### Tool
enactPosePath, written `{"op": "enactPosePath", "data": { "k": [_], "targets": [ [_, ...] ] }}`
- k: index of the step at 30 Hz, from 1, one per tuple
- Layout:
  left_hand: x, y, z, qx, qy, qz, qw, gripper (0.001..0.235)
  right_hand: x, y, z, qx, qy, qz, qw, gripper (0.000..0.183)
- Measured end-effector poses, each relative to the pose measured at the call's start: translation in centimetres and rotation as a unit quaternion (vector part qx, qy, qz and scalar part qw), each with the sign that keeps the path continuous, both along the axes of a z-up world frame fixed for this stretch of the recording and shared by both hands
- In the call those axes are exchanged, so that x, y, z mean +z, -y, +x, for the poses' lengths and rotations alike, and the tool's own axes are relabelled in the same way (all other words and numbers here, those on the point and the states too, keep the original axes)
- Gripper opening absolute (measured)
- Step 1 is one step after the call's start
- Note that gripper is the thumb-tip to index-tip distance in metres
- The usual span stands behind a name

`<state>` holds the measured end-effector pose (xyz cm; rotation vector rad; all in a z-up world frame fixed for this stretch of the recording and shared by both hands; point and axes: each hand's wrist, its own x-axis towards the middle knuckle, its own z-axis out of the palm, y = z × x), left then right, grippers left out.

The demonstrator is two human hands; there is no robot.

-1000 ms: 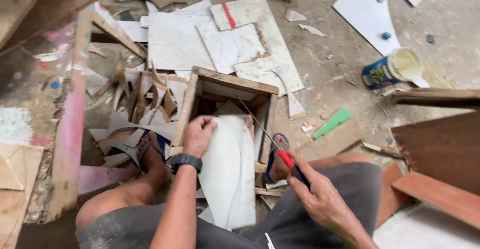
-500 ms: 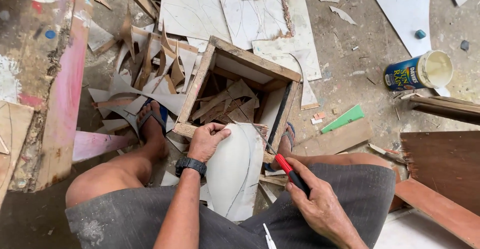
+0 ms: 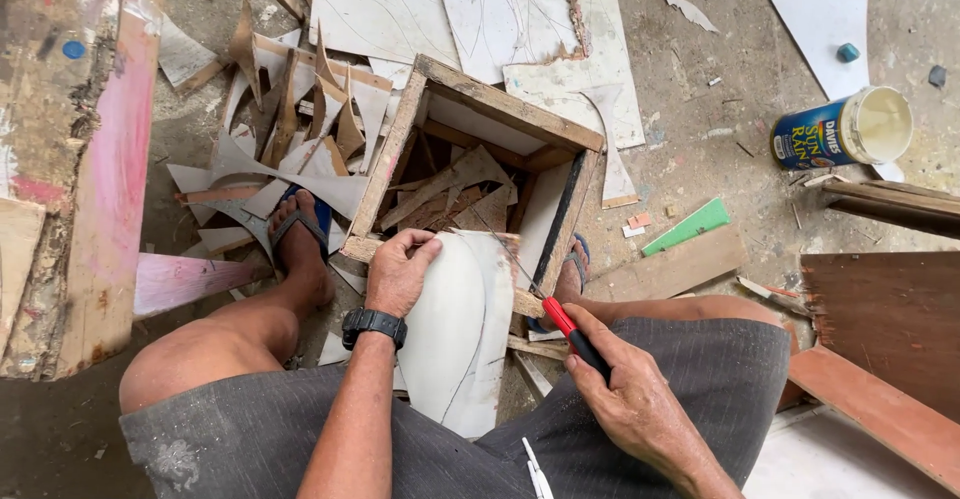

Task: Sawing a thin white board using a manual hand saw in a workshop environment.

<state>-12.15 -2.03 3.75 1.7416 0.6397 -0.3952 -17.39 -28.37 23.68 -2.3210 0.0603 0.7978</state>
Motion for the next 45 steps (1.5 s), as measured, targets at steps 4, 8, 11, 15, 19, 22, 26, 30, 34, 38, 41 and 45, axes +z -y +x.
{"op": "enactPosePath", "data": {
  "k": [4,8,11,15,19,22,26,30,34,38,41,45],
  "targets": [
    [-0.6,-1.0,-0.1,0.026,-0.016,0.087,0.996,0.018,0.9,-1.3,0.2,0.042,-0.021,0.067,0.997,0.073],
    [-1.7,-1.5,-0.3,0.026,-0.017,0.101,0.994,0.02,0.5,-2.2,0.1,0.064,0.004,0.079,0.995,0.066],
    [-3.0,-1.7,-0.6,0.025,0.001,0.119,0.993,0.021,0.0,-2.6,-0.1,0.077,0.014,0.071,0.994,0.063],
    [-1.9,-2.2,-0.3,0.042,-0.03,0.132,0.99,0.02,-0.6,-2.6,-0.5,0.071,0.048,0.062,0.994,0.059],
    [0.3,-3.6,0.9,0.034,0.026,0.123,0.991,0.015,-0.3,-2.4,-0.3,0.052,0.055,0.05,0.996,0.059],
    [3.2,-3.2,2.5,-0.033,0.028,0.119,0.992,0.017,0.9,-1.8,0.2,0.046,0.05,0.012,0.998,0.059],
    [5.9,-2.1,5.8,-0.164,0.003,0.124,0.979,0.016,2.3,-0.3,0.9,0.043,0.116,-0.036,0.992,0.059],
    [7.4,-2.0,10.0,-0.293,-0.01,0.208,0.933,0.016,1.9,0.9,1.0,0.001,0.104,-0.042,0.994,0.062],
    [7.0,-3.4,12.9,-0.341,-0.024,0.251,0.906,0.016,0.7,0.6,0.4,-0.008,0.087,-0.043,0.995,0.06],
    [6.8,-4.2,14.3,-0.388,-0.048,0.27,0.88,0.029,-0.5,-0.7,0.7,-0.003,0.069,0.01,0.998,0.058],
    [5.5,-3.5,14.1,-0.396,-0.066,0.255,0.88,0.019,-1.4,-1.4,0.8,-0.01,0.051,0.018,0.998,0.057],
    [2.5,-1.8,12.5,-0.316,-0.059,0.181,0.93,0.021,-1.0,-1.7,1.8,-0.029,0.045,0.003,0.999,0.056]
  ]
}}
